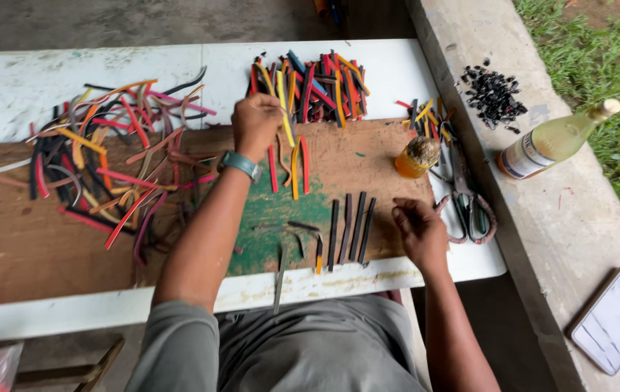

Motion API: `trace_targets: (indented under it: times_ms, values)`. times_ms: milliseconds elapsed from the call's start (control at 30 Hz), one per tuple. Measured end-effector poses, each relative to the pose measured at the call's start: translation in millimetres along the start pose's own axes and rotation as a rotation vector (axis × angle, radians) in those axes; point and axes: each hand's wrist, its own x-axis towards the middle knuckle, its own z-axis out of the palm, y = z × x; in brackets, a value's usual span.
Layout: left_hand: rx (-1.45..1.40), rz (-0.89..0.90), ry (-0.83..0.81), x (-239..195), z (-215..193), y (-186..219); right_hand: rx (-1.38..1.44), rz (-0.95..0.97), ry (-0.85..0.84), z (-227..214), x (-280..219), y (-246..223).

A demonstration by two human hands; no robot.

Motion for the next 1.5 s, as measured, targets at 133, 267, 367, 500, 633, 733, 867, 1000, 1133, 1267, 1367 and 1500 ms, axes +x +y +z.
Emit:
trace_targets:
  times_ms: [133,267,367,500,633,733,867,1000,1133,1267,1367,1500]
  values:
    - [0.212,0.097,0.054,71.1,17.4,-31.2,-0.320,-0.051,-0.069,0.4,3.0,-2.3]
    - [0.381,0.230,0.022,105.6,23.0,-62.4,-0.537,-0.049,-0.121,10.7,12.3,-18.7]
    - [0.442,0.303,0.008,99.3,12.0,-69.5,-0.637,-0.102,-0.142,15.1,20.7,-25.3]
    - [0.414,0.239,0.022,64.7,-28.9,-52.0,-0.654,-0.178,-0.145,14.4,22.1,-22.1]
    - [0.393,0.253,-0.018,10.9,-82.2,-27.0,-0.582,-0.179,-0.240,3.8,31.0,-16.1]
    - [0.380,0.192,-0.039,-36.6,-114.4,-14.6,-0.444,-0.165,-0.323,-2.1,38.6,-13.4]
    - [0.381,0.191,-0.056,-106.1,-145.1,-3.6,-0.325,-0.057,-0.399,-6.5,36.8,-12.3]
    - [0.343,0.078,-0.047,-164.3,-154.7,-1.1,-0.358,-0.050,-0.417,-11.8,34.3,-16.1]
    - [0.275,0.089,-0.092,-193.7,-156.0,-6.3,-0.489,-0.380,-0.542,-14.8,33.5,-20.6]
    - [0.305,0.144,-0.107,-194.5,-149.2,-5.0,-0.778,-0.458,-0.577,-12.6,26.4,-26.1]
    - [0.342,0.174,-0.138,-188.5,-142.6,-3.5,-0.772,-0.442,-0.541,-10.3,18.3,-27.1]
    - [0.389,0.192,-0.170,-185.5,-132.9,-3.2,-0.725,-0.420,-0.485,-14.3,15.3,-21.4]
